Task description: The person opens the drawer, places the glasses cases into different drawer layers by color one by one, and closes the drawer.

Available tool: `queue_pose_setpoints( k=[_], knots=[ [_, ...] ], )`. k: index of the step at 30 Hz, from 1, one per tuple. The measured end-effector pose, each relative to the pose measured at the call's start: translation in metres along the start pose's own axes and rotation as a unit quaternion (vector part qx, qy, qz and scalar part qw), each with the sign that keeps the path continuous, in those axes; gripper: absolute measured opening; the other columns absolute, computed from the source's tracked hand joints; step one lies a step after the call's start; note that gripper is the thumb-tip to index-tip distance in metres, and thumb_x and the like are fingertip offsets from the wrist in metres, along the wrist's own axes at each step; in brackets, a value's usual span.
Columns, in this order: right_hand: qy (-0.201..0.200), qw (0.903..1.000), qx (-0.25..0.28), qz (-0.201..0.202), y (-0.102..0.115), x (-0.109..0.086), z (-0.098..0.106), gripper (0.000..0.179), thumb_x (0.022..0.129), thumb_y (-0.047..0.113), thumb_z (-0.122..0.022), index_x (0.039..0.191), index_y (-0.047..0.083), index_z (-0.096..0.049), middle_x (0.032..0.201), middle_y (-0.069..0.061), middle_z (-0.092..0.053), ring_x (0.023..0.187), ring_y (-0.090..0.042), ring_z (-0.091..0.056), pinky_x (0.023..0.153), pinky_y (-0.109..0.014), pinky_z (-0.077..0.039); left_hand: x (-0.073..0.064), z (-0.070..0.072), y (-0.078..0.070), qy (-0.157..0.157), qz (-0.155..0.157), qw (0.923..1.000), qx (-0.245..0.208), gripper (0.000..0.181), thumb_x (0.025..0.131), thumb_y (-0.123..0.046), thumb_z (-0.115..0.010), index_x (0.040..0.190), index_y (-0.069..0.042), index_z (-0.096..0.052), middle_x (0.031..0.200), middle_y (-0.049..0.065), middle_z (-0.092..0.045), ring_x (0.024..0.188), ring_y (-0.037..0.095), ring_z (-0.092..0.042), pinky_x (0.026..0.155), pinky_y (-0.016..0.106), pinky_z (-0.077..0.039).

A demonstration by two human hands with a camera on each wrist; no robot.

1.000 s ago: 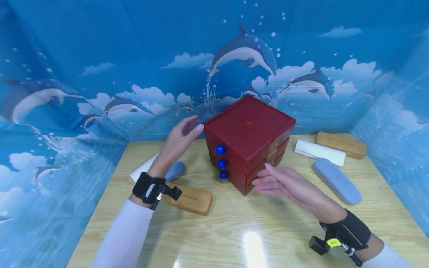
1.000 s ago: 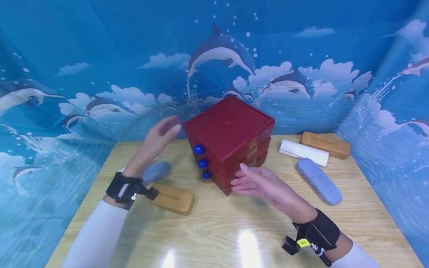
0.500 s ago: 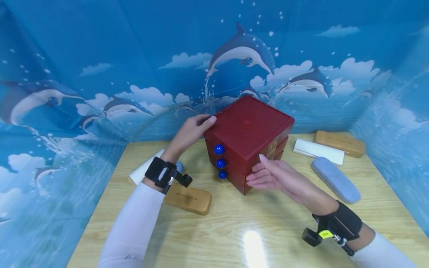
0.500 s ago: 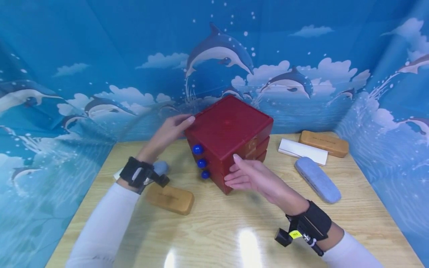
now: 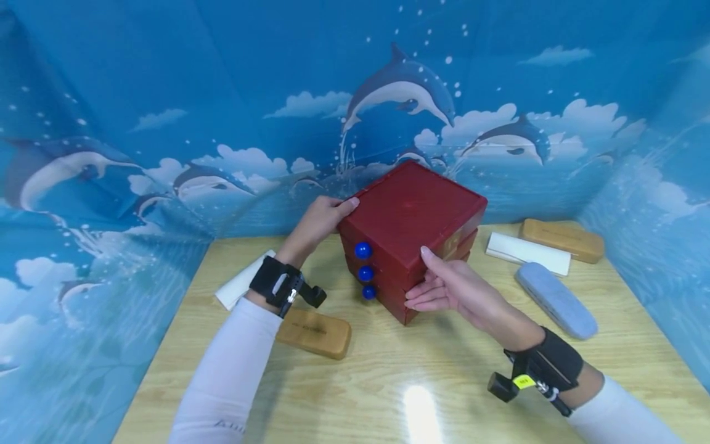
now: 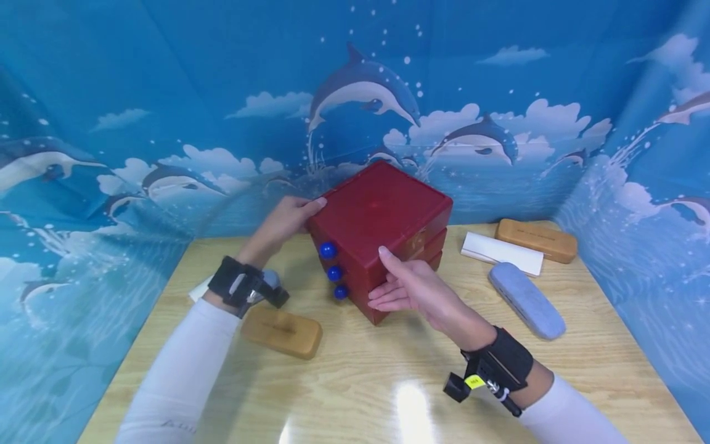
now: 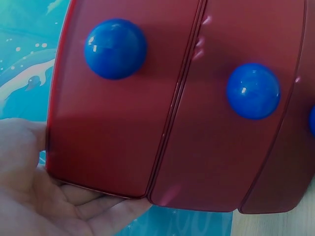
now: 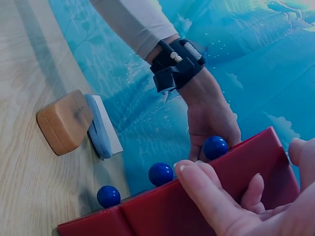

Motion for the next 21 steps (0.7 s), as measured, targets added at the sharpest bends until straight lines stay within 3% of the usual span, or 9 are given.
queue_pose_setpoints(
  k=[5, 11, 21],
  knots=[
    [-0.029, 0.9996, 0.000, -0.006, -0.001, 0.004, 0.001, 0.058, 0.106, 0.054, -0.051, 0.110, -0.004, -0.053, 0.092, -0.013, -0.078, 0.088, -0.026, -0.080, 0.085, -0.043, -0.063, 0.002, -0.001, 0.001, 0.003, 0.003, 0.9999, -0.016, 0.049, 0.105, -0.050, -0.054, 0.092, -0.007, -0.075, 0.081, 0.004, -0.074, 0.082, 0.020, -0.070, 0.086, 0.039, -0.058],
    [-0.047, 0.9989, 0.004, -0.009, 0.001, 0.007, 0.003, 0.048, 0.104, 0.048, -0.056, 0.090, 0.002, -0.052, 0.086, -0.012, -0.079, 0.082, -0.026, -0.080, 0.080, -0.041, -0.065, 0.001, 0.001, 0.001, 0.003, 0.010, 0.9998, -0.015, 0.051, 0.105, -0.051, -0.054, 0.092, -0.007, -0.076, 0.083, 0.005, -0.075, 0.084, 0.020, -0.071, 0.088, 0.040, -0.058],
    [-0.060, 0.9982, -0.007, -0.006, 0.000, 0.008, 0.011, 0.045, 0.102, 0.045, -0.056, 0.087, 0.003, -0.050, 0.081, -0.012, -0.078, 0.078, -0.027, -0.080, 0.076, -0.041, -0.065, 0.001, 0.002, 0.002, 0.017, 0.037, 0.9992, 0.000, 0.049, 0.103, -0.053, -0.057, 0.096, -0.008, -0.074, 0.086, 0.004, -0.075, 0.094, 0.022, -0.071, 0.096, 0.044, -0.058]
  ],
)
Point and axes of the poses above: each hand's wrist, its own x-axis towards the middle knuckle, its own z-axis out of the back of the hand, y = z × x, the point moved 2 cm from there along x, towards the middle knuckle
